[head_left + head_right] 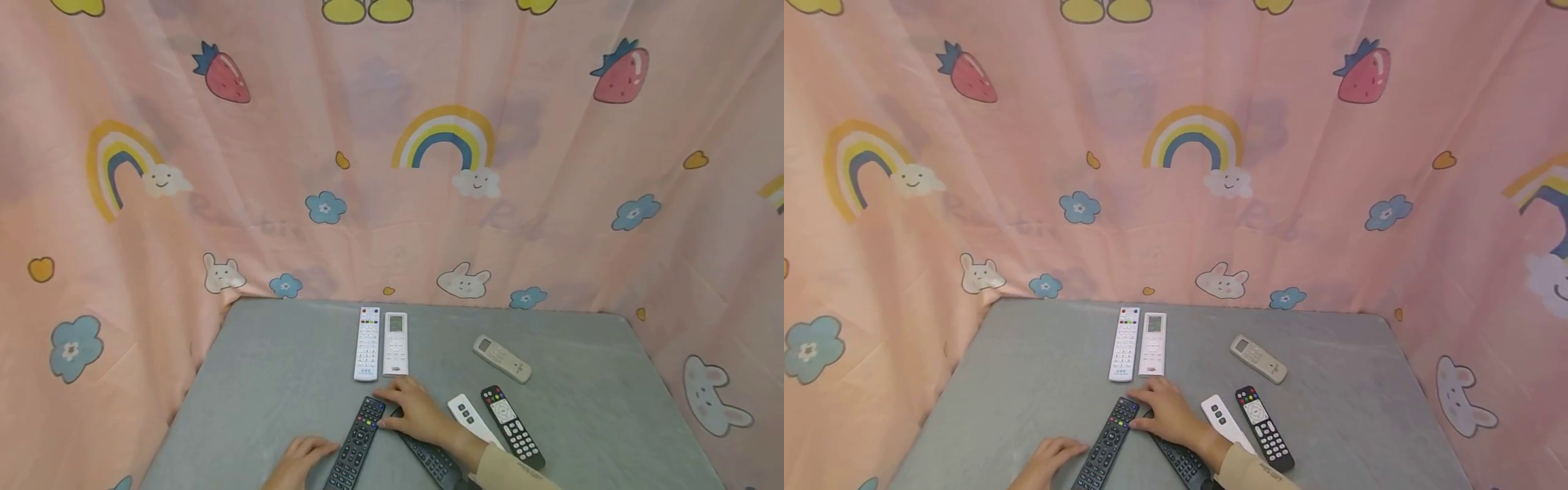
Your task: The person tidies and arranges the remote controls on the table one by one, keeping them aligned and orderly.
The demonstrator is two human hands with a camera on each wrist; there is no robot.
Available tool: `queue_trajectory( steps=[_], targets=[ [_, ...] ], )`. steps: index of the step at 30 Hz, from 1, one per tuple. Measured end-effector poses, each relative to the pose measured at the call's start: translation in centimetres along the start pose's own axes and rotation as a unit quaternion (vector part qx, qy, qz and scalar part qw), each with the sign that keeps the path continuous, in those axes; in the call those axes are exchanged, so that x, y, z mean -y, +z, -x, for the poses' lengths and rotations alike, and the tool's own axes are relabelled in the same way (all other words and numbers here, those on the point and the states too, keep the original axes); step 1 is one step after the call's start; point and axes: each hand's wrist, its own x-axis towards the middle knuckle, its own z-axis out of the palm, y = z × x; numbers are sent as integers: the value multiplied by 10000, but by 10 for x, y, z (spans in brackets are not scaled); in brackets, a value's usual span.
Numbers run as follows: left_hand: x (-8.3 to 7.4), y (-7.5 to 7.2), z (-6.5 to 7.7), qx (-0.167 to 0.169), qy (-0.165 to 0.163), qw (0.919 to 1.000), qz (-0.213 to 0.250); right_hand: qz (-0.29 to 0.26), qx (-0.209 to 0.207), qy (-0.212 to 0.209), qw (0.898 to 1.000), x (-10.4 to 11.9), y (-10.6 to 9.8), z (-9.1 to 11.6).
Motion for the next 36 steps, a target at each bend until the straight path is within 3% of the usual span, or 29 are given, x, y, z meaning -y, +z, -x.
queue_trajectory(
  steps=[7, 22, 31, 36],
  targets=[
    [1, -2, 2, -99, 316, 9994, -47, 70, -29, 6, 10000, 0, 3, -3],
    [-5, -7, 1, 253, -58, 9997, 39, -18, -105, -50, 9999, -1, 6, -5],
    [-5, -2, 2, 104, -38, 9999, -54, -300, -38, 0, 9995, -4, 4, -5],
    [-7, -5, 1, 456, -313, 9984, 150, -516, -69, 16, 9986, -5, 3, -5]
  ],
)
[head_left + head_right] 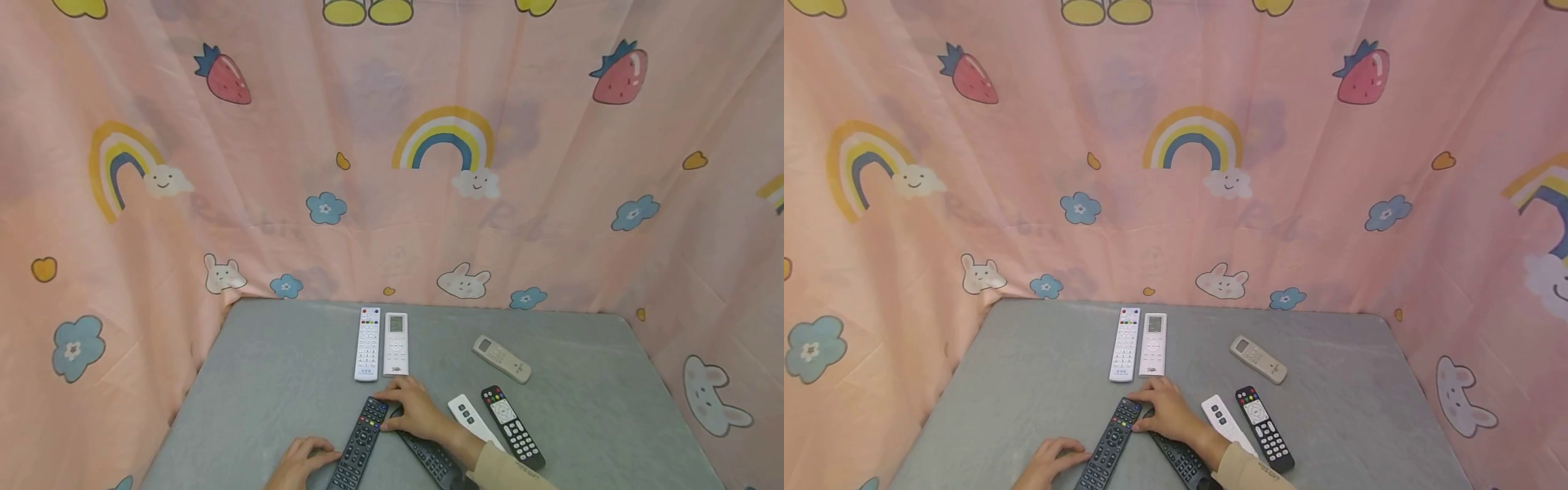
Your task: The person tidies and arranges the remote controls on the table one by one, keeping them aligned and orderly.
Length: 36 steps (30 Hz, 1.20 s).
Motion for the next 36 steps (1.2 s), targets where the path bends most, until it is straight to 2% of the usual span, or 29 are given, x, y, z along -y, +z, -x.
queue_trajectory(
  steps=[4, 7, 13, 18, 24, 26, 28, 32, 34, 36],
  targets=[
    [-2, -2, -1, 219, -132, 9996, 128, -120, -76, -103, 9998, -1, 0, 1],
    [-3, -3, -1, 197, -112, 9997, 114, -227, -75, -89, 9997, -2, 0, 1],
    [-4, -3, -1, 185, -216, 9990, 335, -590, 53, 260, 9979, -2, -2, 0],
    [-4, -3, -6, -25, -68, 9991, 412, -855, -89, 148, 9962, -1, -5, -1],
    [-7, -6, -12, 149, -175, 9982, 559, -1138, 74, 375, 9928, 1, -13, -4],
    [-8, -5, -14, -36, -72, 9987, 503, -1157, 95, 363, 9926, 2, -16, -5],
    [-9, -4, -17, -371, 148, 9983, 431, -1221, 84, 352, 9919, 3, -20, -6],
    [-12, -5, -23, -954, 498, 9933, 426, -1404, -48, 385, 9893, 3, -26, -7],
    [-14, -5, -27, -1155, 583, 9907, 422, -1489, -167, 438, 9877, 2, -29, -7],
    [-16, -5, -30, -1222, 524, 9901, 450, -1580, -285, 475, 9859, 1, -33, -8]
  ],
)
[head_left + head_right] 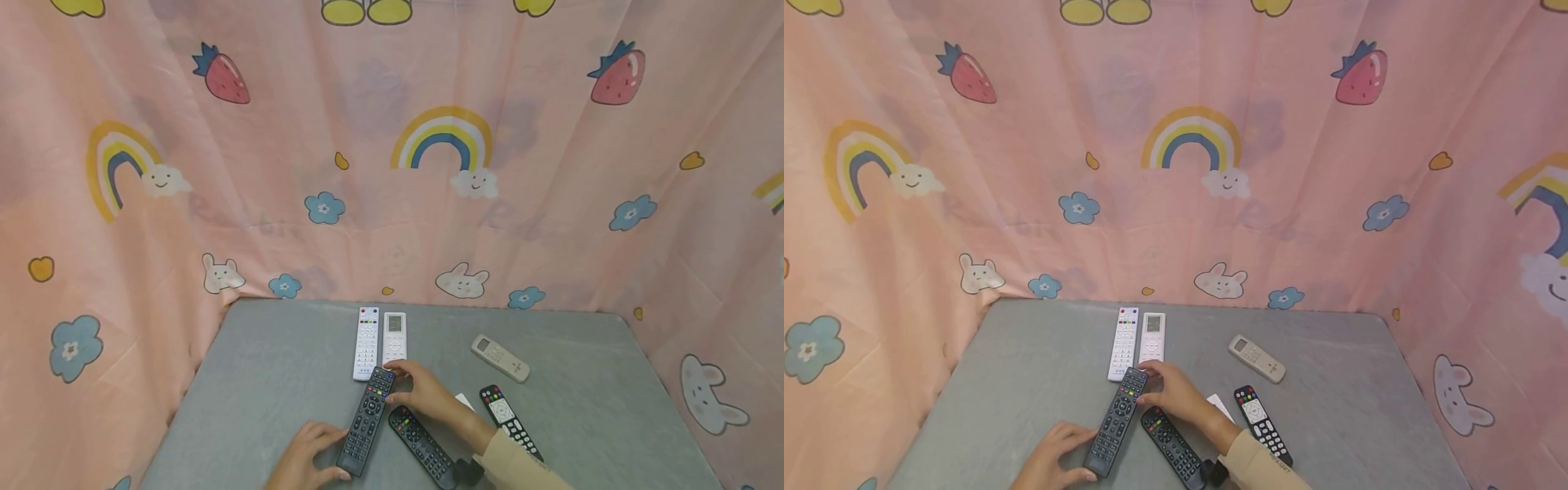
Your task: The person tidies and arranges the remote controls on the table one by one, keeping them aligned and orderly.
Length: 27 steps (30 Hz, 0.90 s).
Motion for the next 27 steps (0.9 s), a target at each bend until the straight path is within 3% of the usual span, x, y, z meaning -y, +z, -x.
queue_trajectory(
  steps=[11, 17, 27],
  targets=[
    [-10, 5, -21, -52, -640, 9978, 176, -65, -374, -288, 9989, -2, -25, -5],
    [-13, 9, -34, -479, -510, 9969, 365, -132, -523, -252, 9982, -2, -37, -8],
    [-13, 21, -51, -777, -202, 9949, 604, 31, -833, -174, 9964, -7, -55, -12]
  ],
)
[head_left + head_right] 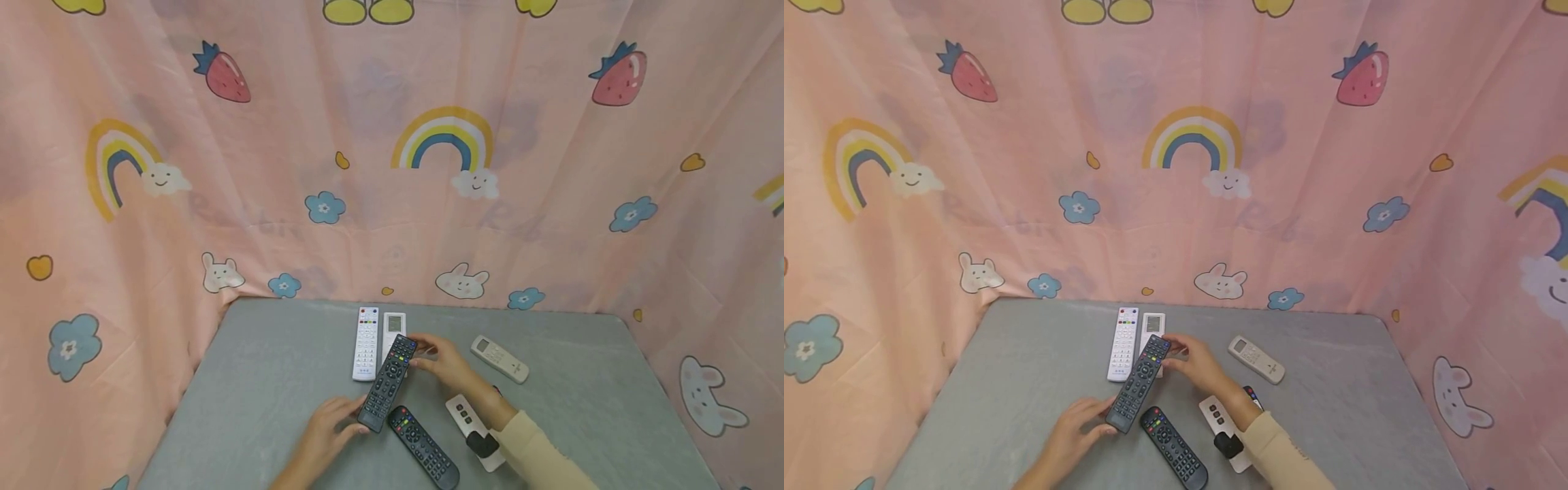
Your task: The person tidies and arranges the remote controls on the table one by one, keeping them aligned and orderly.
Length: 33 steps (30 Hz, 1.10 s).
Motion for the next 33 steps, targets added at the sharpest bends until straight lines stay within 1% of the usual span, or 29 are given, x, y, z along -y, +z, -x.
queue_trajectory(
  steps=[5, 7, 9, 13, 17, 19, 24, 30, 33],
  targets=[
    [-1, 8, -6, -39, -38, 9999, 139, -26, -13, -120, 9999, -5, -8, -2],
    [-2, 11, -9, -131, -28, 9999, 97, -27, -3, -210, 9998, -6, -12, -3],
    [-3, 13, -12, -248, 43, 9997, 35, 0, -45, -211, 9998, -8, -16, -4],
    [-4, 18, -20, -464, 206, 9987, 12, 72, -140, -17, 9999, -8, -24, -6],
    [-5, 25, -26, -553, 183, 9983, 35, 146, -195, 143, 9996, -9, -30, -9],
    [-6, 28, -29, -530, 94, 9985, 33, 216, -243, 126, 9994, -11, -33, -11],
    [-8, 36, -37, -364, -181, 9992, -68, 298, -321, 261, 9987, -13, -38, -17],
    [-8, 42, -46, -271, -327, 9988, -238, 448, -319, 450, 9975, -17, -43, -23],
    [-8, 44, -50, -154, -405, 9988, -245, 505, -283, 488, 9971, -20, -46, -27]
  ],
)
